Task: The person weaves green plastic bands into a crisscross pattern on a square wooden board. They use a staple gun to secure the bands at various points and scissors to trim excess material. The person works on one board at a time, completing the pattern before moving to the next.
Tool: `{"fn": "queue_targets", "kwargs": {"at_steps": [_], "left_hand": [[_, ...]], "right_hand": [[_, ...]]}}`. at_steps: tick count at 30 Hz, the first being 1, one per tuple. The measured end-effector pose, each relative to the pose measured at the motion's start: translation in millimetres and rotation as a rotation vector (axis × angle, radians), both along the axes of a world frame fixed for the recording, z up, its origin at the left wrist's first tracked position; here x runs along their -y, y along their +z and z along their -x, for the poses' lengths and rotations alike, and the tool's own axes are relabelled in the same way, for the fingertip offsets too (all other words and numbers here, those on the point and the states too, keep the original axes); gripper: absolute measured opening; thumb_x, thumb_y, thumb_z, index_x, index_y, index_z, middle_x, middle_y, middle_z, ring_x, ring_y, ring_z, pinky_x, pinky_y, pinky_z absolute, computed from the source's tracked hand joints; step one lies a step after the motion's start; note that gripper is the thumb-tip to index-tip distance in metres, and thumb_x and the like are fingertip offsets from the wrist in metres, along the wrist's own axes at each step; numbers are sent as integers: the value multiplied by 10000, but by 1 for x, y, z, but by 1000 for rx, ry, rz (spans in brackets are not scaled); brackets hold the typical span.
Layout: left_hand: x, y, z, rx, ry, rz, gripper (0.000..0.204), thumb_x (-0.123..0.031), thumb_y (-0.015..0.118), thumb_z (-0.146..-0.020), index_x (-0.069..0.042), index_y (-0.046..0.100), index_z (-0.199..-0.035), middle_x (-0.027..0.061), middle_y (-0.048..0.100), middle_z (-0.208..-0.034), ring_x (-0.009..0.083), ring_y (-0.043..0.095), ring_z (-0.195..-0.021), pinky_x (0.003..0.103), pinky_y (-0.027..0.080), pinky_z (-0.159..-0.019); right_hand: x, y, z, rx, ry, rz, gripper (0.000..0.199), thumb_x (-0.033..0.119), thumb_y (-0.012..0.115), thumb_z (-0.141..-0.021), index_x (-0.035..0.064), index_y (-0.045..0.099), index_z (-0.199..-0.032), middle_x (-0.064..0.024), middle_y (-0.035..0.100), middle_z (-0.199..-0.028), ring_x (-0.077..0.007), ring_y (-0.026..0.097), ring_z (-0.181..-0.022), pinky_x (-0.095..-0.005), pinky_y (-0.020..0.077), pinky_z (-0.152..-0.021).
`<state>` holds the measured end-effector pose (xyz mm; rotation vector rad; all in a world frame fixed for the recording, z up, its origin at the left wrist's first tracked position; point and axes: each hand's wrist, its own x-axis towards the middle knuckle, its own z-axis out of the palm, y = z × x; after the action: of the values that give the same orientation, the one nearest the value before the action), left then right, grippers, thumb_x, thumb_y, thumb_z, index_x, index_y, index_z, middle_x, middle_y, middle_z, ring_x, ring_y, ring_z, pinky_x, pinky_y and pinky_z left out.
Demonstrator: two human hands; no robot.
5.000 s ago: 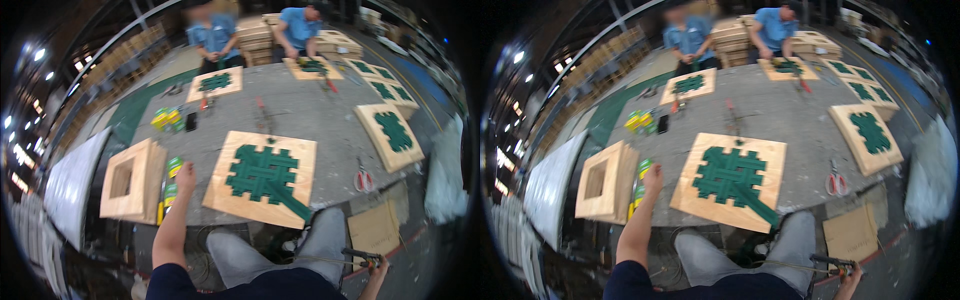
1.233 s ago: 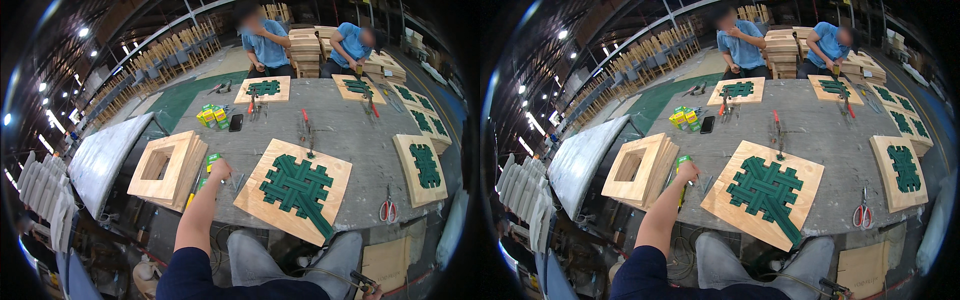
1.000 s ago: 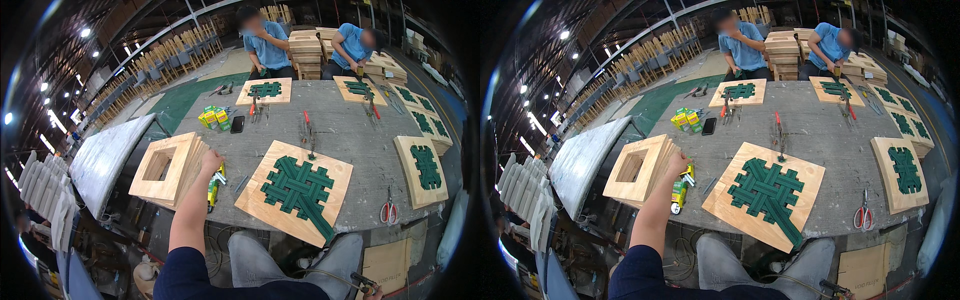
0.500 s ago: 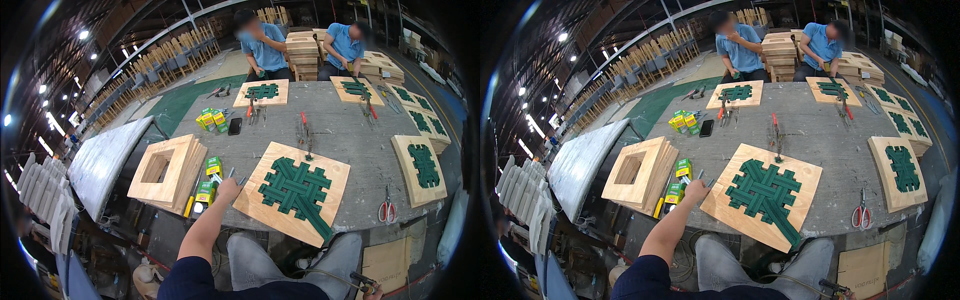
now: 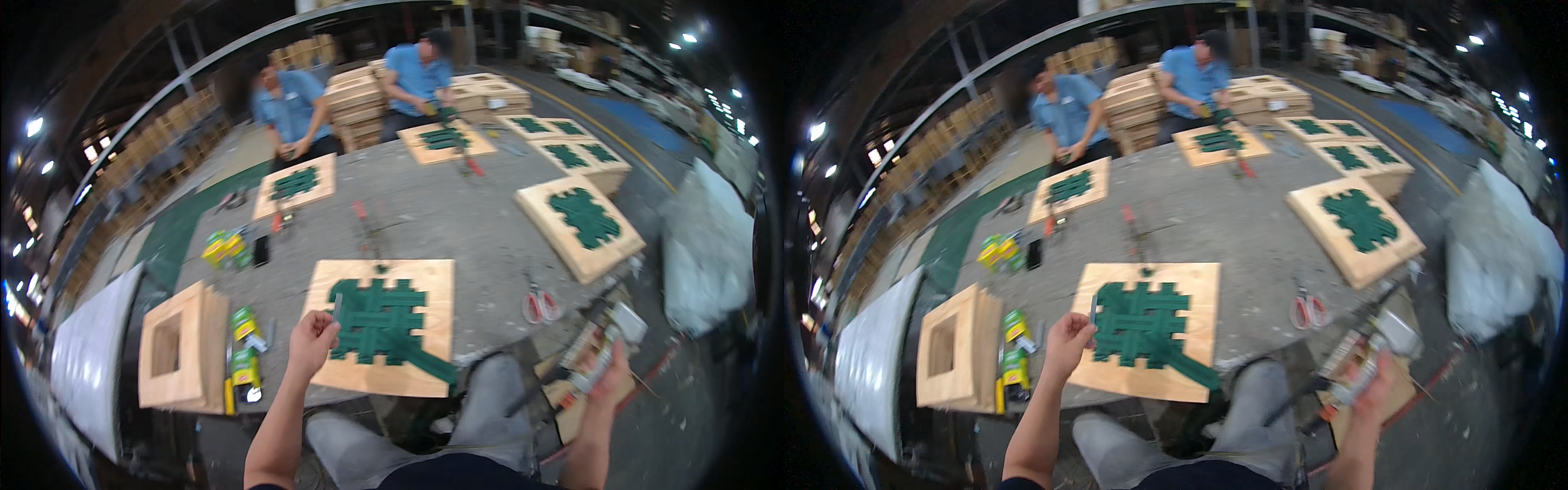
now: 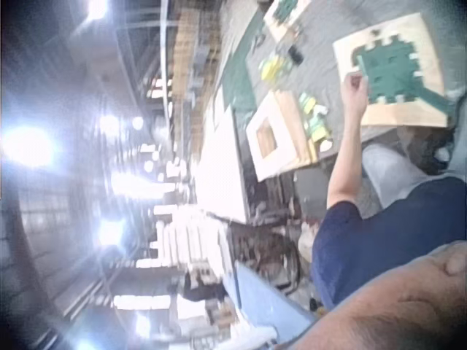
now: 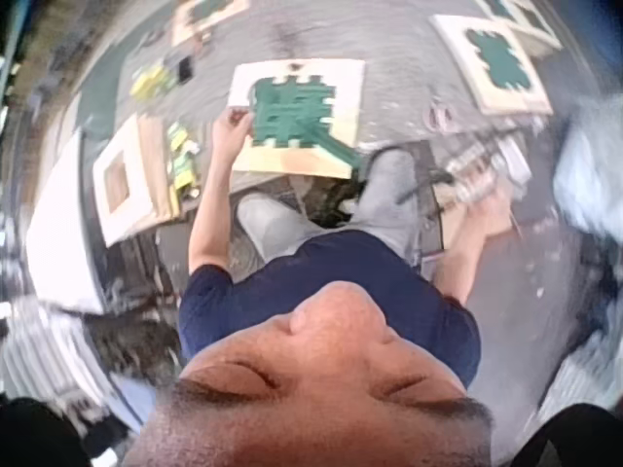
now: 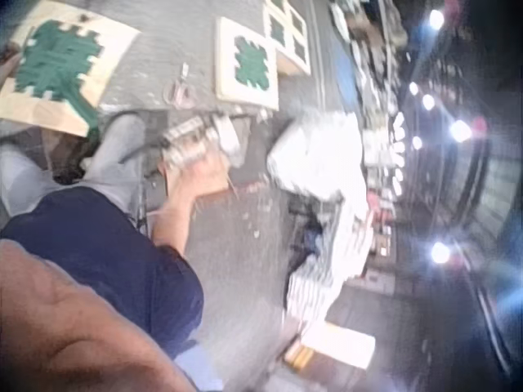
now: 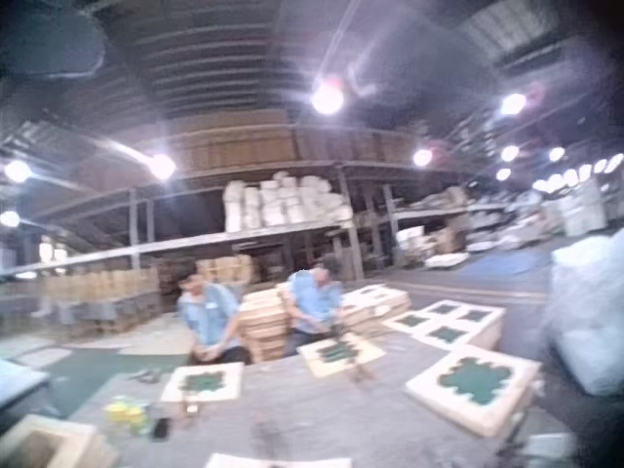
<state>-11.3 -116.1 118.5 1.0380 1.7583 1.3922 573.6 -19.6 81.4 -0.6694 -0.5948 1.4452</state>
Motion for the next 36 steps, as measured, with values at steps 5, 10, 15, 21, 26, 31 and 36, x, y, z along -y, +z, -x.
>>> {"fn": "queue_targets", "kwargs": {"at_steps": [5, 10, 15, 21, 26, 31, 36], "left_hand": [[9, 75, -152, 48, -336, -225, 203, -39, 713, -958, 1, 653, -1147, 46, 680, -971, 102, 657, -833, 264, 566, -774], [8, 116, -222, -180, -435, -280, 293, -64, 758, -926, -19, 691, -1207, 56, 652, -920, 107, 649, -799, 263, 558, -720], [3, 119, -247, -320, -482, -308, 323, -78, 765, -917, -60, 705, -1234, 77, 644, -895, 139, 649, -723, 274, 556, -661], [-3, 117, -270, -492, -489, -399, 330, -85, 771, -909, -57, 700, -1230, 89, 635, -884, 182, 647, -680, 302, 546, -625], [-19, 118, -294, -571, -480, -424, 292, -99, 736, -935, -53, 706, -1222, 96, 622, -890, 216, 634, -688, 330, 529, -605], [-19, 113, -299, -515, -532, -360, 342, -110, 702, -961, -51, 679, -1296, 103, 627, -915, 209, 641, -762, 322, 530, -676], [3, 87, -272, -125, -573, -175, 495, -112, 690, -969, -9, 561, -1437, 99, 654, -1068, 154, 633, -890, 284, 518, -804]], "right_hand": [[-32, 40, 105, -199, 437, -313, 745, 701, 581, -933, -5, 592, -1173, -59, 551, -633, -170, 475, -459, -322, 400, -466], [-29, 34, 134, -299, 607, -363, 773, 736, 594, -908, -2, 616, -1139, -77, 576, -643, -148, 458, -443, -268, 380, -448], [-21, 31, 138, -302, 614, -318, 802, 764, 609, -879, 12, 639, -1156, -48, 555, -570, -135, 455, -450, -275, 358, -456], [-22, 22, 130, -316, 644, -331, 832, 772, 592, -887, 13, 631, -1226, -48, 568, -577, -141, 458, -467, -280, 340, -463], [-23, 6, 138, -634, 619, -369, 882, 663, 625, -939, 21, 391, -1496, -188, 646, -1147, -119, 513, -485, -275, 417, -421], [-22, 7, 140, -709, 602, -329, 854, 670, 594, -953, 20, 424, -1480, -188, 656, -1129, -127, 535, -527, -281, 449, -430], [-25, 3, 127, -609, 545, -266, 859, 697, 601, -931, 22, 462, -1444, -142, 655, -1098, -121, 513, -526, -272, 441, -429]]}}
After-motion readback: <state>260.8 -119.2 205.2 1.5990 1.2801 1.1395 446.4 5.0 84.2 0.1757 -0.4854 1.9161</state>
